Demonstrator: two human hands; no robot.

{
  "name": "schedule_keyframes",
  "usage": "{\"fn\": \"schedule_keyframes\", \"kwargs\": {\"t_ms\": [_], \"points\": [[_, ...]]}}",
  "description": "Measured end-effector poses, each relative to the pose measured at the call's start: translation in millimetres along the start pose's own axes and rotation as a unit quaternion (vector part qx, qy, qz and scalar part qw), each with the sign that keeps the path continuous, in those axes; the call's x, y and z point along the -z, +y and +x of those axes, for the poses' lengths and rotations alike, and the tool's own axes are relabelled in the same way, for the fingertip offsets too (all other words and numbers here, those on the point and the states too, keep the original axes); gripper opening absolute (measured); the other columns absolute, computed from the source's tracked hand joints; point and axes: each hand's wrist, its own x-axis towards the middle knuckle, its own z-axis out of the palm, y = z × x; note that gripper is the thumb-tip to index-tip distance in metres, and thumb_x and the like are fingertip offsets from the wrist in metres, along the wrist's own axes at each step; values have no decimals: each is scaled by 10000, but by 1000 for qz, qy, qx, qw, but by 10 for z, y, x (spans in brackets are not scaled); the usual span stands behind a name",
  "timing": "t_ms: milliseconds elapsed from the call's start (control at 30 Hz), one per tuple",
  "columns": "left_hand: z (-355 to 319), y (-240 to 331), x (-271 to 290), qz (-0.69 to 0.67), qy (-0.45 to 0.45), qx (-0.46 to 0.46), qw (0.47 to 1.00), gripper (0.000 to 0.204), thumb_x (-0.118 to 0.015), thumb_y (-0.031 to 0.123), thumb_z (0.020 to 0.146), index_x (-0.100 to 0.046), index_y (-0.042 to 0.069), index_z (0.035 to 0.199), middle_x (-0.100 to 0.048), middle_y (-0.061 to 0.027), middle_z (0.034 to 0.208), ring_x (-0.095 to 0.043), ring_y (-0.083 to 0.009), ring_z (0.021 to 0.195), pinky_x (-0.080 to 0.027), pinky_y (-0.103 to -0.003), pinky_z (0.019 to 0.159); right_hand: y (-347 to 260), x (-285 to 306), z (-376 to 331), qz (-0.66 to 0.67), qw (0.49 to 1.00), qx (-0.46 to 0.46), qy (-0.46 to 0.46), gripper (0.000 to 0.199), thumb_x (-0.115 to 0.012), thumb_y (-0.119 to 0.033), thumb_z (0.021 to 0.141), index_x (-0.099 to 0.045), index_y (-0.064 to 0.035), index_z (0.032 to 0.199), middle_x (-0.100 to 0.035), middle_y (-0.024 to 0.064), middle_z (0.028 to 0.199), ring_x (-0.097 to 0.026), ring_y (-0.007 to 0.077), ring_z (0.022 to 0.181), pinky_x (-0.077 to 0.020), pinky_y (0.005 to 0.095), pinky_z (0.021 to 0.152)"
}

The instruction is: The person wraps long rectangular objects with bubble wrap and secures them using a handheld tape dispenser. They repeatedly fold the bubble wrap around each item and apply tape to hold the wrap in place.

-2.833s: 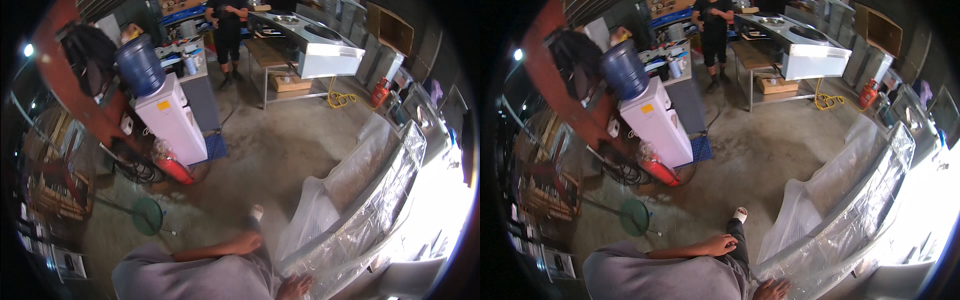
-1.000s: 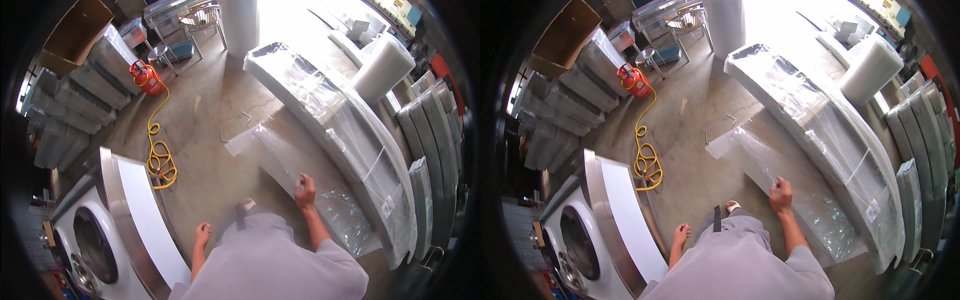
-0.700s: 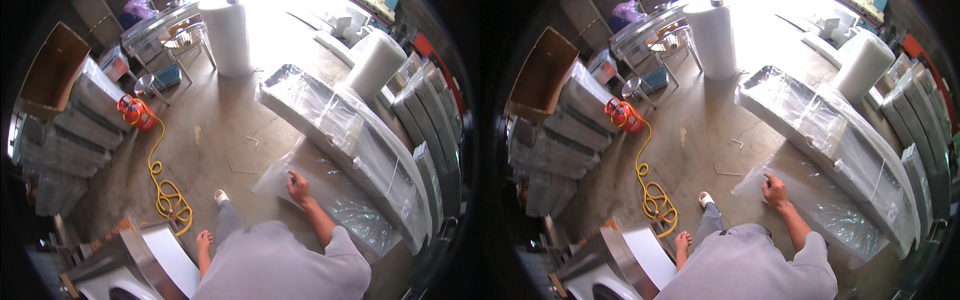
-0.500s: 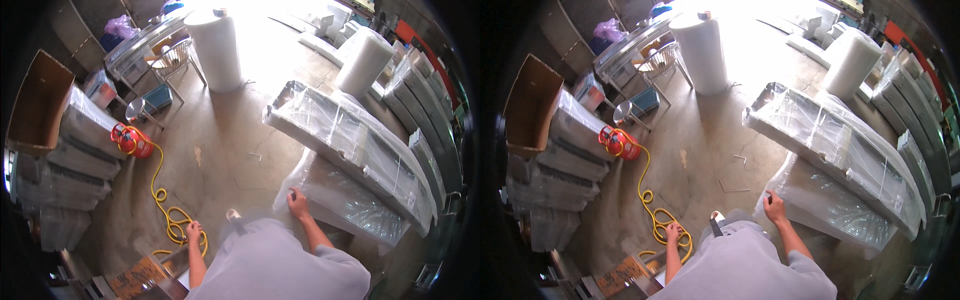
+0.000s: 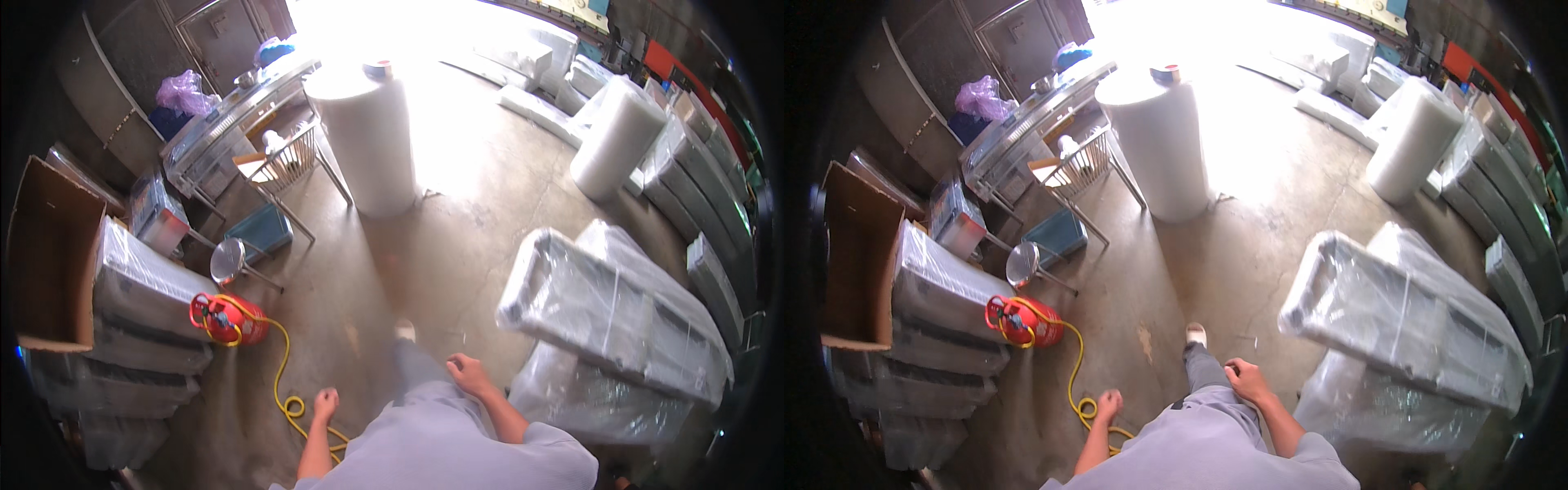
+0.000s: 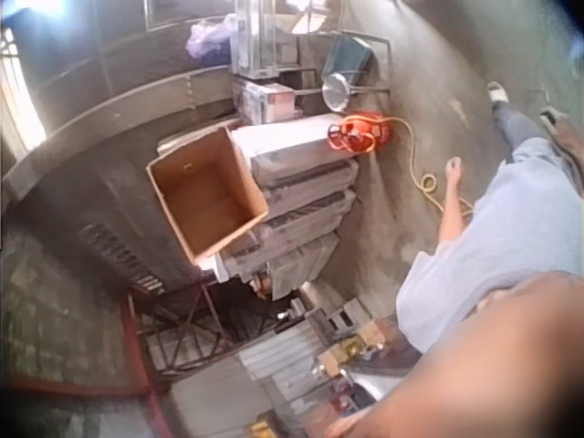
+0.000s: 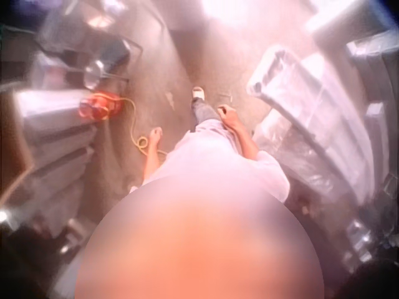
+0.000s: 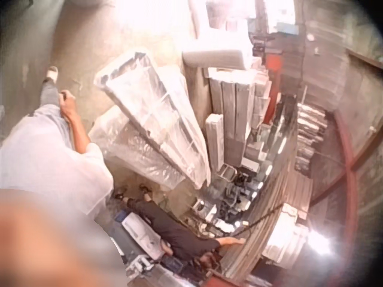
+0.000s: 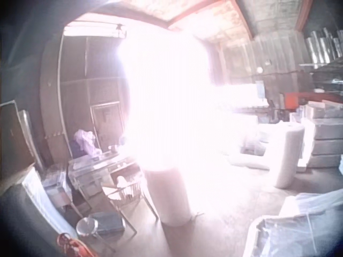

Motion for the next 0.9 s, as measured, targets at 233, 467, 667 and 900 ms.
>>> {"fn": "schedule_keyframes", "kwargs": {"t_ms": [233,467,667,900], "points": [[372,527,-65,-4,-12,215,977,159,-591,201,986,-654,63,938,-641,-43,755,-602,-151,662,-487,-312,600,-1610,224,3047,-34,977,210,14,228,-654,-225,970,-705,-23,1063,-731,197,981,-717,358,913,-564,420,803],[1755,1664,-297,-50,-11,214,976,170,-600,211,993,-649,48,997,-661,-57,807,-629,-165,683,-499,-319,603,-3281,687,5514,-26,957,283,59,281,-671,-229,963,-702,0,1122,-726,184,1017,-720,328,962,-558,406,877],[3632,2970,-571,-38,-69,186,979,194,-609,219,999,-645,35,1047,-679,-69,853,-651,-176,702,-510,-324,606,-3970,865,7274,-100,946,285,121,361,-683,-281,958,-667,-20,1207,-645,193,1212,-660,338,1112,-522,423,970],[5419,4958,-961,62,-135,101,984,307,-608,246,1015,-600,18,1221,-699,-85,951,-678,-192,777,-519,-326,646,-4597,910,9224,-250,838,352,334,519,-749,-363,884,-645,-42,1278,-635,178,1237,-606,313,1187,-404,479,1089]]}}
